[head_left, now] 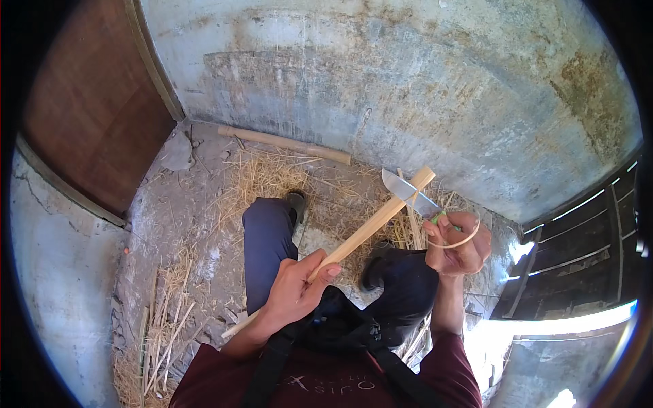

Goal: The person carves a long wooden stick using a small knife, shaving off thin strips of wood while holding the stick in one hand and the knife in the other.

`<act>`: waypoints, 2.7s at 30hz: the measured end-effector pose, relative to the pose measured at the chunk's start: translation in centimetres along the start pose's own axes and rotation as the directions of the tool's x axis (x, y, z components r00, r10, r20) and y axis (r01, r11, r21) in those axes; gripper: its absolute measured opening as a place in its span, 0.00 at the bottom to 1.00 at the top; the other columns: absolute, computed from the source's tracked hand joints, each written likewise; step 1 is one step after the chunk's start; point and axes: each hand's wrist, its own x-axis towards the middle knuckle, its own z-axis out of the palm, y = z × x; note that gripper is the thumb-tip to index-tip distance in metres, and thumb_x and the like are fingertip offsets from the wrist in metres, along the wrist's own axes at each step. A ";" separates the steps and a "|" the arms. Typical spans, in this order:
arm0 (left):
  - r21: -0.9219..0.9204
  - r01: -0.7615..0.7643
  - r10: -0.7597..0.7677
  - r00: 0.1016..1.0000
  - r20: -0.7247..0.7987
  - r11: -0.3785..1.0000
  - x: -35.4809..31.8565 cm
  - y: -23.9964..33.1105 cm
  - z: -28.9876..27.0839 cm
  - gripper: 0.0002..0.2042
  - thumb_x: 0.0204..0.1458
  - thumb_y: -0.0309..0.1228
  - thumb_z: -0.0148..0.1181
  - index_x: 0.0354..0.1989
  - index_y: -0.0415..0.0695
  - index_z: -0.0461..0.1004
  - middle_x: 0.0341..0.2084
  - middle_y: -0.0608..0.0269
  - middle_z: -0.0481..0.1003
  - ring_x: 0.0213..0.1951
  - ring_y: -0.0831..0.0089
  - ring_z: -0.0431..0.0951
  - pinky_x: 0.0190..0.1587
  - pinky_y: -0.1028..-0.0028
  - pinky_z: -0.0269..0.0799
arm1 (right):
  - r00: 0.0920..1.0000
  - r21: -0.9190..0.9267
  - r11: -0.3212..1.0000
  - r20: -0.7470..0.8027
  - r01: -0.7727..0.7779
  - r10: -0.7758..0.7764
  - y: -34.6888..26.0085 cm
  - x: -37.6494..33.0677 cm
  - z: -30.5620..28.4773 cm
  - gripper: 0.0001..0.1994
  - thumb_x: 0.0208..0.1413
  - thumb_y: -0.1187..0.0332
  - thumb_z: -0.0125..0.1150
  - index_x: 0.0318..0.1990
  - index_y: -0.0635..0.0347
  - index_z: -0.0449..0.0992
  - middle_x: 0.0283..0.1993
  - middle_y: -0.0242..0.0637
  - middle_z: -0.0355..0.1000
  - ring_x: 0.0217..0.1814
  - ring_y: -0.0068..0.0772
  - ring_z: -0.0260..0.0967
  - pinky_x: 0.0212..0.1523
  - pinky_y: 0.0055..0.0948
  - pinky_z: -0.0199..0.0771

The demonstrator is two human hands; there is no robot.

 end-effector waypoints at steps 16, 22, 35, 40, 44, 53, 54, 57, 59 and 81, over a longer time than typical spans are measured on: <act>0.007 0.003 -0.004 1.000 0.026 1.000 0.0 -0.1 -0.5 0.17 0.71 0.38 0.61 0.32 0.38 0.71 0.13 0.57 0.57 0.14 0.71 0.54 0.18 0.66 0.52 | 0.999 -0.001 1.000 -0.047 0.004 -0.004 0.8 0.4 0.0 0.11 0.45 0.71 0.84 0.29 0.61 0.82 0.23 0.38 0.77 0.20 0.34 0.75 0.21 0.28 0.68; 0.003 0.028 -0.028 0.999 0.046 1.000 -0.8 -0.4 -0.8 0.17 0.71 0.38 0.61 0.32 0.38 0.72 0.14 0.58 0.57 0.15 0.73 0.55 0.20 0.66 0.53 | 0.947 -0.302 0.898 -0.126 -0.319 0.294 3.8 0.2 -1.7 0.10 0.56 0.74 0.77 0.32 0.65 0.78 0.22 0.32 0.73 0.24 0.22 0.66 0.29 0.25 0.66; -0.002 0.081 -0.081 0.997 -0.005 0.997 -0.2 -2.0 -0.3 0.18 0.73 0.38 0.59 0.32 0.38 0.72 0.15 0.58 0.57 0.18 0.74 0.54 0.21 0.66 0.53 | 0.498 -0.208 0.545 0.237 -0.813 0.834 10.0 -4.9 -1.0 0.08 0.63 0.68 0.72 0.40 0.61 0.79 0.24 0.28 0.74 0.30 0.13 0.66 0.30 0.24 0.61; -0.016 0.101 -0.100 0.994 0.048 0.995 0.8 -2.1 0.1 0.18 0.74 0.39 0.57 0.34 0.37 0.72 0.15 0.60 0.56 0.18 0.74 0.54 0.22 0.66 0.52 | 0.497 0.221 0.449 0.269 -0.866 0.825 6.8 -4.6 0.1 0.15 0.64 0.70 0.71 0.55 0.60 0.76 0.27 0.24 0.75 0.27 0.09 0.61 0.30 0.18 0.56; -0.140 0.112 -0.091 0.985 0.146 0.984 1.2 -2.8 1.1 0.21 0.77 0.42 0.50 0.34 0.37 0.70 0.17 0.64 0.57 0.20 0.76 0.56 0.24 0.68 0.55 | 0.534 0.519 0.303 0.383 -0.799 0.754 3.0 -3.7 1.6 0.25 0.65 0.67 0.71 0.67 0.61 0.70 0.35 0.27 0.78 0.23 0.07 0.56 0.27 0.14 0.51; -0.322 0.196 -0.115 0.960 0.254 0.926 1.6 -2.2 1.5 0.27 0.79 0.50 0.38 0.32 0.41 0.68 0.23 0.71 0.63 0.24 0.81 0.60 0.28 0.75 0.57 | 0.533 0.746 0.063 0.411 -0.663 0.740 -1.6 -2.1 4.3 0.36 0.66 0.56 0.72 0.74 0.62 0.62 0.49 0.46 0.81 0.18 0.05 0.48 0.22 0.13 0.47; -0.323 0.195 -0.114 0.961 0.253 0.926 1.6 -2.1 1.4 0.27 0.79 0.50 0.38 0.32 0.41 0.68 0.23 0.71 0.63 0.24 0.81 0.60 0.28 0.75 0.57 | 0.549 0.725 0.108 0.406 -0.681 0.731 -1.9 -1.9 4.7 0.35 0.66 0.57 0.72 0.73 0.62 0.63 0.49 0.46 0.81 0.18 0.04 0.47 0.22 0.12 0.48; -0.308 0.232 -0.136 0.943 0.305 0.923 1.7 -1.9 1.2 0.25 0.79 0.46 0.40 0.31 0.40 0.67 0.22 0.70 0.61 0.24 0.79 0.59 0.29 0.73 0.59 | 0.530 0.670 0.109 0.466 -0.735 0.709 -2.7 -0.9 4.8 0.32 0.64 0.64 0.74 0.71 0.62 0.65 0.51 0.42 0.81 0.23 0.07 0.62 0.26 0.12 0.61; -0.299 0.282 -0.169 0.920 0.353 0.912 1.6 -1.9 1.0 0.24 0.79 0.46 0.41 0.33 0.40 0.68 0.22 0.70 0.62 0.25 0.80 0.59 0.29 0.74 0.59 | 0.498 0.668 0.098 0.441 -0.738 0.747 -3.0 -1.0 5.5 0.31 0.62 0.67 0.75 0.69 0.62 0.66 0.52 0.40 0.81 0.32 0.15 0.74 0.30 0.14 0.65; -0.205 0.108 -0.068 0.979 0.194 0.973 2.2 -0.7 0.9 0.20 0.78 0.41 0.44 0.37 0.38 0.70 0.20 0.64 0.64 0.23 0.74 0.62 0.29 0.68 0.62 | 0.945 0.359 0.887 0.253 -0.290 0.206 -4.4 -2.5 2.8 0.19 0.53 0.69 0.82 0.48 0.62 0.78 0.36 0.42 0.80 0.29 0.32 0.80 0.29 0.29 0.79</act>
